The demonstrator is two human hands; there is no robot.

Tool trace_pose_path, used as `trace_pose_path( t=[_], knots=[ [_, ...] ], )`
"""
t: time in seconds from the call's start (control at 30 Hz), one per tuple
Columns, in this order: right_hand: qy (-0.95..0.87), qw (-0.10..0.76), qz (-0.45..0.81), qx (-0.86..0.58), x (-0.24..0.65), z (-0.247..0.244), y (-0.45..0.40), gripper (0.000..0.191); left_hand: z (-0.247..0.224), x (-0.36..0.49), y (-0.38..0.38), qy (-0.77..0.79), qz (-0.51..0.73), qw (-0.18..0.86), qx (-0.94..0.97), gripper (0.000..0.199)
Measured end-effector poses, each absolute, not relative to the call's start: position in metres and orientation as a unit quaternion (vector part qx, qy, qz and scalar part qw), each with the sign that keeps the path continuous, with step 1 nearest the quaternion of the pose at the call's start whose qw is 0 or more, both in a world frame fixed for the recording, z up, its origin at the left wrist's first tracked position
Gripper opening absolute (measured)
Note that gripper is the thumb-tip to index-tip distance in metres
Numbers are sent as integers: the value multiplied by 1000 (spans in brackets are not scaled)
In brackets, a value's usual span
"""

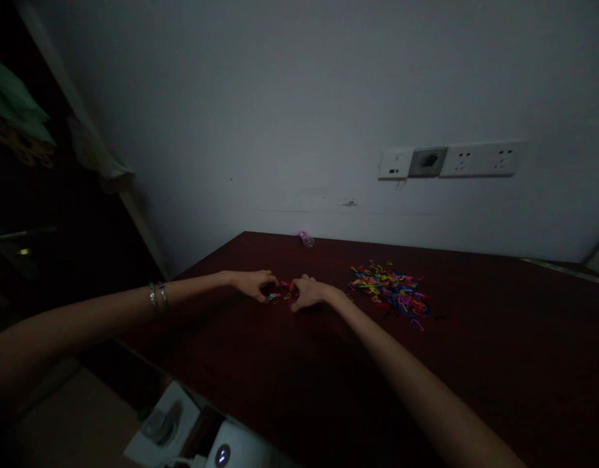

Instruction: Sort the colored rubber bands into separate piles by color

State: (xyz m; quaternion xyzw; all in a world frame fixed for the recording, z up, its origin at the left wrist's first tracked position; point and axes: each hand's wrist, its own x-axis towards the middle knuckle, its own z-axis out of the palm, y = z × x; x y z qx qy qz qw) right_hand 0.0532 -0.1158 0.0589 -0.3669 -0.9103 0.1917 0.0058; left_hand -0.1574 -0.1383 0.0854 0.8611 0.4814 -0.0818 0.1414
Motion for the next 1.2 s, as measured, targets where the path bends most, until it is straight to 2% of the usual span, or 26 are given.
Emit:
trace_pose_path(
  t=[0.13,0.23,0.4,0.6,0.8,0.93,1.07,1.13,1.2],
  knots=[
    [-918,15,215,-332,41,58,-121,34,78,-156,-142,478,-75,120,867,40],
    [-921,27,217,-324,37,55,-119,22,72,-152,-144,481,-56,115,867,27],
    [-927,51,198,-313,35,50,-118,16,69,-140,-143,515,-42,150,843,16],
    [-918,97,234,-306,46,52,-114,17,71,-136,-131,526,-13,166,834,8],
    [-871,179,280,-362,92,73,-98,18,90,-120,-95,543,66,197,814,10],
    [-839,245,244,-419,145,96,-81,25,108,-83,-66,525,145,192,816,12],
    [-806,268,229,-475,201,116,-65,30,115,-35,-49,500,248,185,809,33],
    [-793,256,220,-506,223,124,-61,33,115,-15,-47,461,262,213,821,48],
    [-792,241,193,-526,240,130,-61,37,113,0,-49,428,259,235,833,54]
  ],
)
